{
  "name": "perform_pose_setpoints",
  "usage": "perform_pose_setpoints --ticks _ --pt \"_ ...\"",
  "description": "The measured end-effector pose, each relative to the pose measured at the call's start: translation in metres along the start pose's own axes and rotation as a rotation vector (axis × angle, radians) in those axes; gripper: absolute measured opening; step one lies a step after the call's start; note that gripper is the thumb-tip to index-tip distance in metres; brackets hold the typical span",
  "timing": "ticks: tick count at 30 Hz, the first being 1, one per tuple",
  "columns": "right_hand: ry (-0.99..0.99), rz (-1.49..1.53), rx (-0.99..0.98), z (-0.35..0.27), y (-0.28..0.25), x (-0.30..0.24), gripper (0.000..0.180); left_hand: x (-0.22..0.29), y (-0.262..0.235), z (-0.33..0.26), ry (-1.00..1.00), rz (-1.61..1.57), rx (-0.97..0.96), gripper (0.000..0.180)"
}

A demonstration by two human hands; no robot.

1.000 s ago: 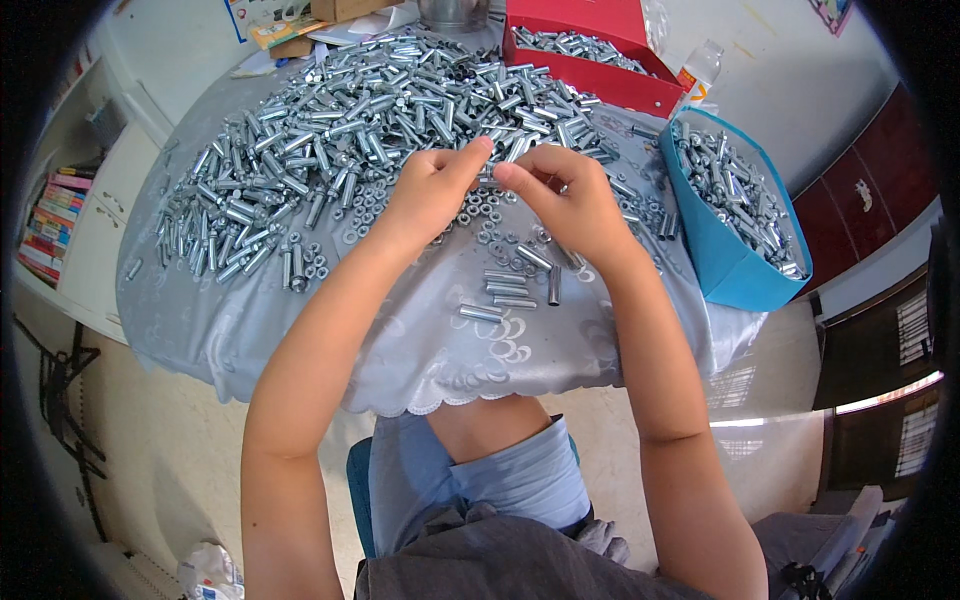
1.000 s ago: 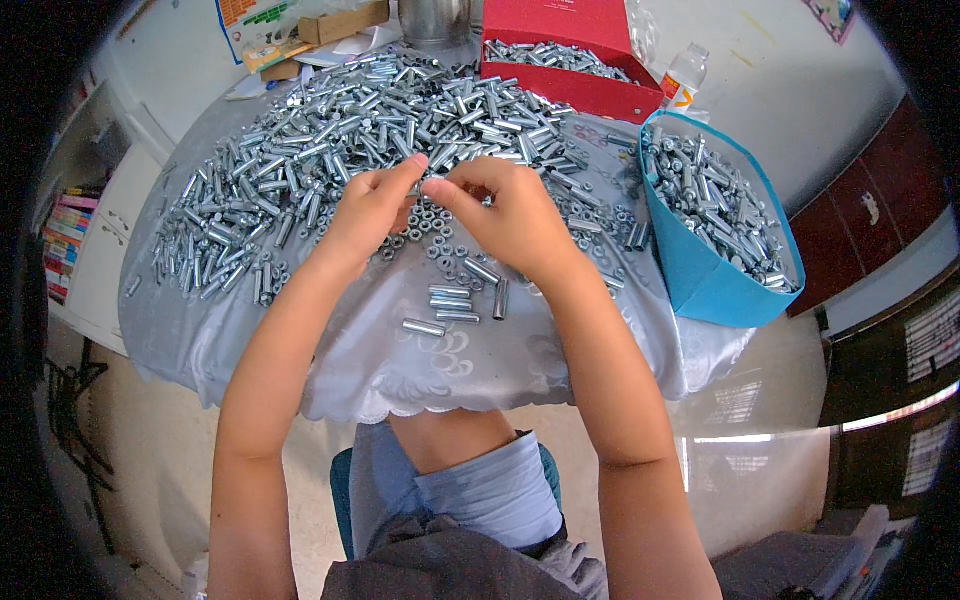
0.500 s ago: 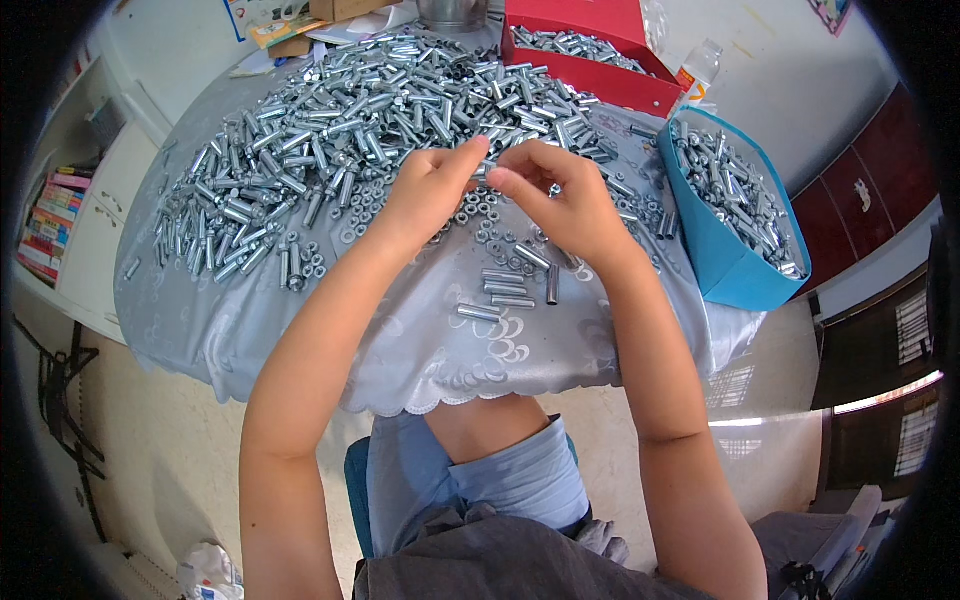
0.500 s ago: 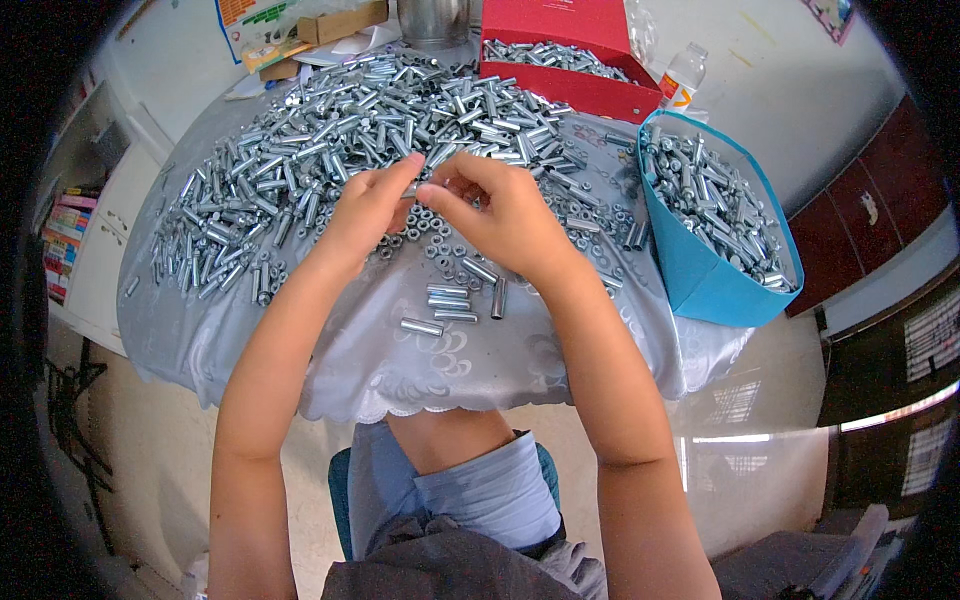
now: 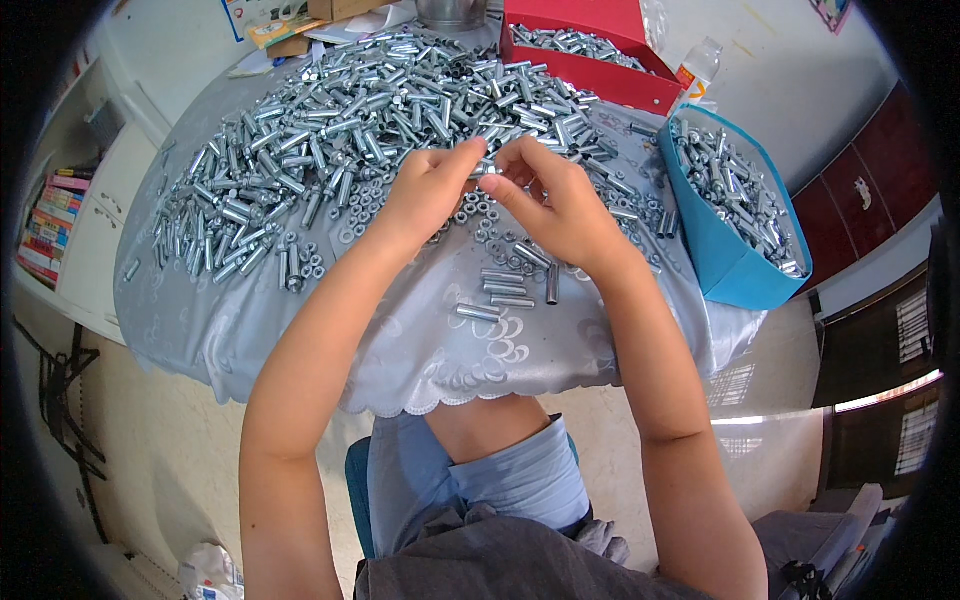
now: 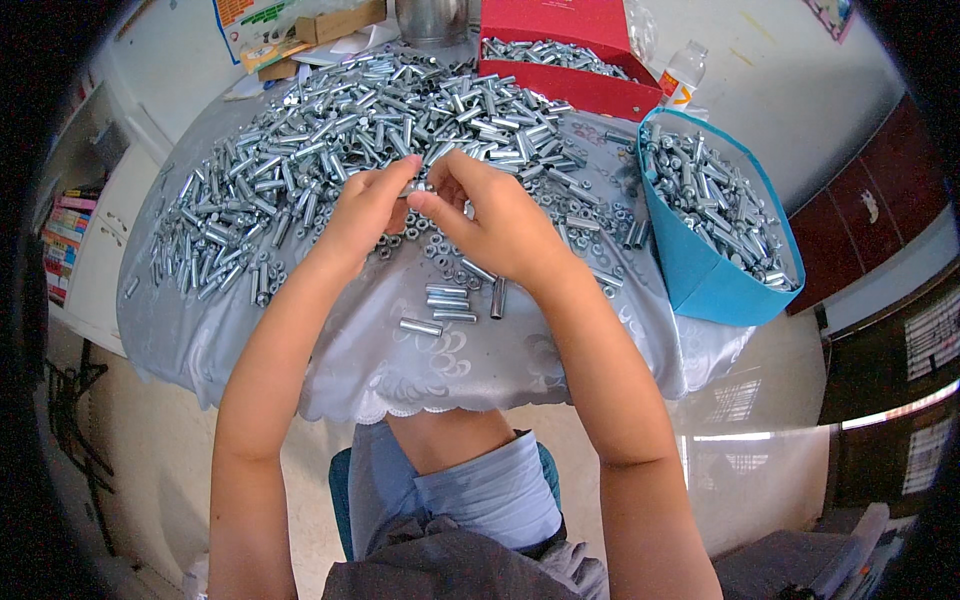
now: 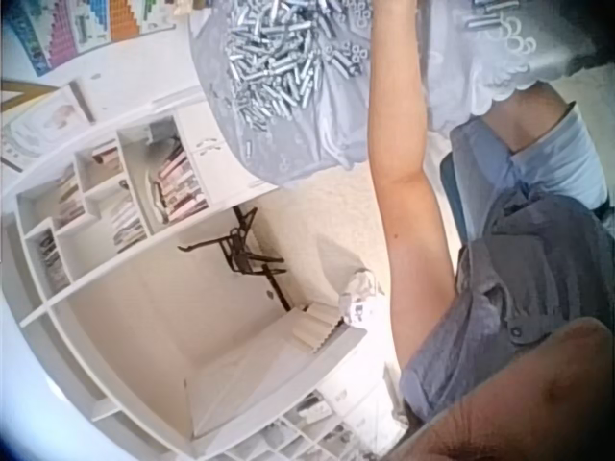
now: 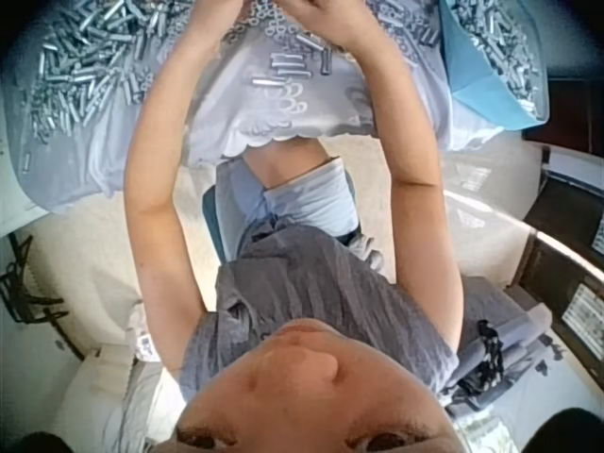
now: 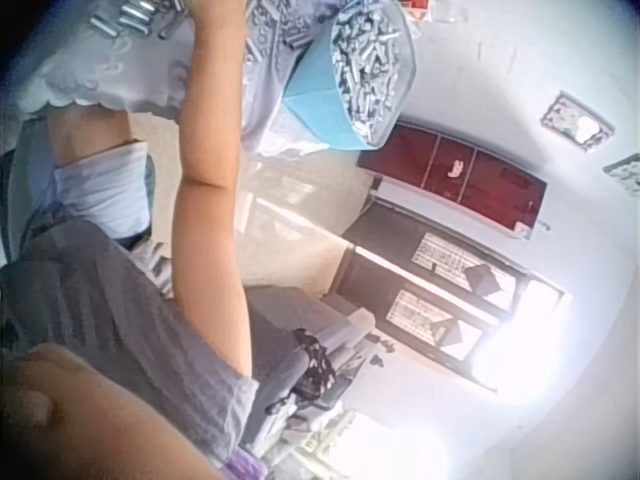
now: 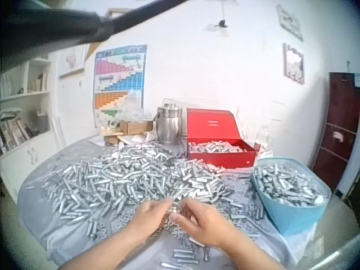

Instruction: The person repeatedly picks up metal bolts and washers from a large pile on a table, threads the washers onto the bolts by hand, and places the assembled units into a blue container. The process is continuous and repetitive throughout the clip.

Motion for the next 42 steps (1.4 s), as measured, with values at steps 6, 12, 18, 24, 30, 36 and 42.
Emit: perform_pose_setpoints --ticks 6,12,18,24,30,36,42 --pt "0.094 0.114 -0.046 -0.001 0.007 -0.001 0.024 -0.008 -0.006 0.007 0.176 0.174 0.071 0.050" --pt "0.408 0.621 -0.045 -0.004 0.018 0.014 0.035 0.007 -0.001 -0.008 0.494 0.337 0.202 0.045" --pt "0.654 0.823 0.069 -0.004 0.017 0.016 0.041 0.021 0.006 -0.017 0.836 0.651 0.215 0.037" --pt "0.598 0.746 0.313 0.000 -0.012 0.026 0.038 0.028 0.015 -0.030 0.306 0.585 -0.376 0.029" --pt "0.513 0.862 0.434 0.001 -0.022 0.027 0.032 0.013 0.016 -0.027 0.210 0.393 -0.657 0.026" --pt "0.524 0.898 0.536 0.001 -0.027 0.034 0.029 0.021 -0.047 0.017 0.364 0.067 0.467 0.083" --pt "0.525 0.752 0.504 0.002 -0.025 0.037 0.024 -0.001 -0.050 0.029 0.548 0.575 0.507 0.061"
Point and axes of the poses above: each hand's wrist, its own z-axis towards the middle knuckle, its own y-axis out of the palm, x = y × z, the point moved 3 cm from there along z, towards the middle knuckle, and after that the axes turned 7 degrees about -y, right-handed, at the moved point
